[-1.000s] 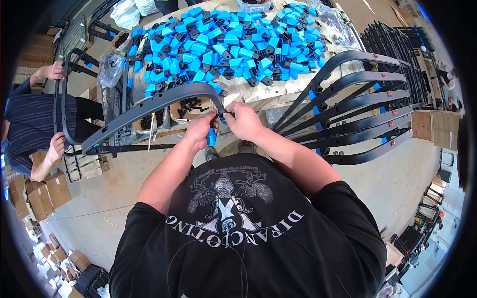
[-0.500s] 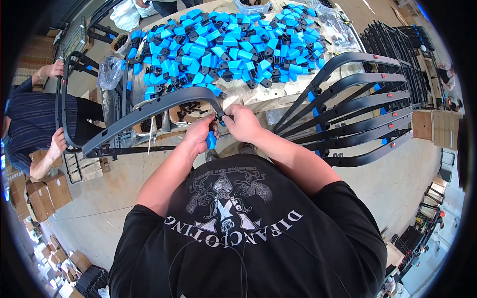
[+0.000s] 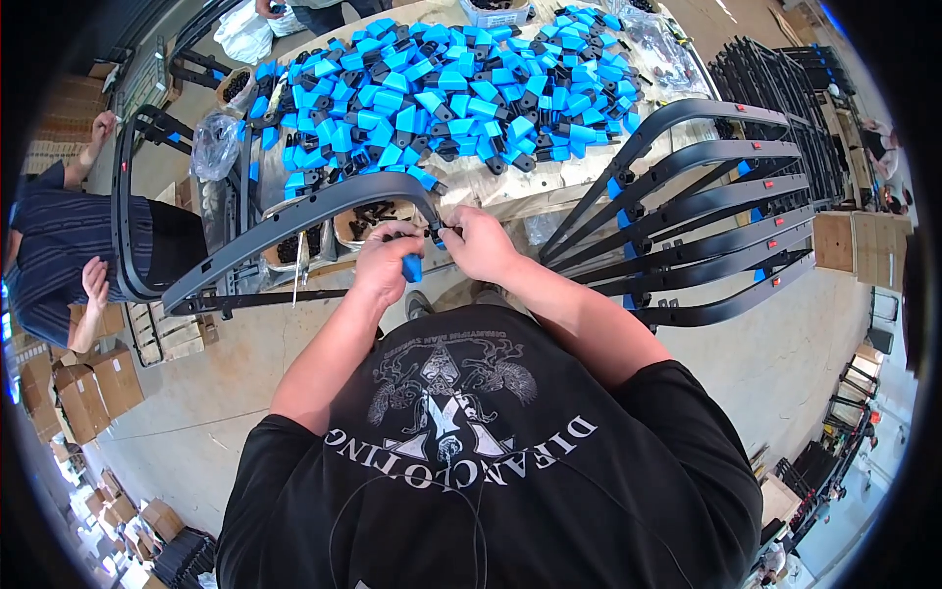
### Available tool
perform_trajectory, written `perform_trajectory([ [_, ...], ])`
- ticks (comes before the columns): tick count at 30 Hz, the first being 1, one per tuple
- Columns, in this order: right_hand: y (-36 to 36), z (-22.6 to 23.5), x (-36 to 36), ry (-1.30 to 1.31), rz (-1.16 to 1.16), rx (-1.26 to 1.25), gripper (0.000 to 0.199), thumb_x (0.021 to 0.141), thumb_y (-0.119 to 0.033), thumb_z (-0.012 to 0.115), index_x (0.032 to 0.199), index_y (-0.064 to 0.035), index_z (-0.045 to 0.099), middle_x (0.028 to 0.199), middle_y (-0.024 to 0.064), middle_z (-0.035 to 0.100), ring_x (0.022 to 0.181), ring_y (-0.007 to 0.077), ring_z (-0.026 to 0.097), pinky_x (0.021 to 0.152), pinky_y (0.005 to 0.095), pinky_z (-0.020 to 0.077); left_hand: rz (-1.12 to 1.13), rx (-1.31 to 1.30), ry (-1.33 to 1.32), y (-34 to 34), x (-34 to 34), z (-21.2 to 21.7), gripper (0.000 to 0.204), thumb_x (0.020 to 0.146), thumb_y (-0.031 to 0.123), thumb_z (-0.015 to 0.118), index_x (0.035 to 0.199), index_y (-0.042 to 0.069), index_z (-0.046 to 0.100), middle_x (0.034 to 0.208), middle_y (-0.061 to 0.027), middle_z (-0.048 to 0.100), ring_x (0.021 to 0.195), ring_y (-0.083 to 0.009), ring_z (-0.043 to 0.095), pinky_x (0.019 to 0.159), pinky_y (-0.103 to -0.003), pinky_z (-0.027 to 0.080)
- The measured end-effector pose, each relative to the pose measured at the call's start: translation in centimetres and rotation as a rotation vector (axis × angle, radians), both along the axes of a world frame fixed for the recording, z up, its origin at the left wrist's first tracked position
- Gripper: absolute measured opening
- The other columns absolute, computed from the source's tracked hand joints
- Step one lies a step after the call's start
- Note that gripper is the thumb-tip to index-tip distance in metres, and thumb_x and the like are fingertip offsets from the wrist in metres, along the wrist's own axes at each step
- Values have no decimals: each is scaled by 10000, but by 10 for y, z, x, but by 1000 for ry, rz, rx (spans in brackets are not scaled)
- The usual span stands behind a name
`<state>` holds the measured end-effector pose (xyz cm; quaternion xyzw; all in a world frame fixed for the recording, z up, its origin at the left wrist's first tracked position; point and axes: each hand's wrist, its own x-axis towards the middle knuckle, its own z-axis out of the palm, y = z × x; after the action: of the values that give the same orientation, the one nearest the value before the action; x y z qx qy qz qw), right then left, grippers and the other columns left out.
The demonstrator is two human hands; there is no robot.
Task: Assembling metal frame components by attaching plastic caps and tightening bolts using a wrench.
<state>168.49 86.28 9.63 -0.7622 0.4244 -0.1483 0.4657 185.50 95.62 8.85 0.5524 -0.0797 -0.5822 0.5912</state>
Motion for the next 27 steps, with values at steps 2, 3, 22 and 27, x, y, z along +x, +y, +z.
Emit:
perform_trajectory([
  [2, 1, -1, 1, -5, -3, 4, 233, 883, -187, 683, 950, 34, 655, 903, 251, 665, 856, 413, 666, 763, 479, 522, 30, -6, 14, -2, 4, 2, 159, 810, -16, 715, 954, 12, 653, 825, -68, 652, 654, -160, 592, 607, -304, 493],
  [3, 1, -1, 1, -10, -6, 8, 234, 883, -189, 684, 949, 34, 654, 904, 249, 665, 853, 412, 667, 762, 477, 523, 59, -13, 28, -5, 6, 2, 118, 832, 12, 709, 932, 19, 646, 797, -62, 640, 633, -161, 586, 596, -308, 487],
  [22, 4, 9, 5, 28, 15, -31, 197, 887, -157, 664, 928, 34, 640, 916, 252, 661, 875, 422, 655, 793, 481, 516, -216, 237, -83, -6, 2, -8, 245, 986, 223, 664, 867, 8, 669, 750, -36, 640, 541, -98, 492, 510, -269, 399],
  [27, 2, 5, 4, 16, 5, -45, 177, 885, -142, 659, 902, 32, 636, 894, 251, 655, 872, 425, 650, 794, 489, 511, -295, 206, -397, 1, -5, -9, 221, 969, 198, 681, 897, -7, 723, 753, -32, 667, 606, -89, 534, 558, -264, 431],
])
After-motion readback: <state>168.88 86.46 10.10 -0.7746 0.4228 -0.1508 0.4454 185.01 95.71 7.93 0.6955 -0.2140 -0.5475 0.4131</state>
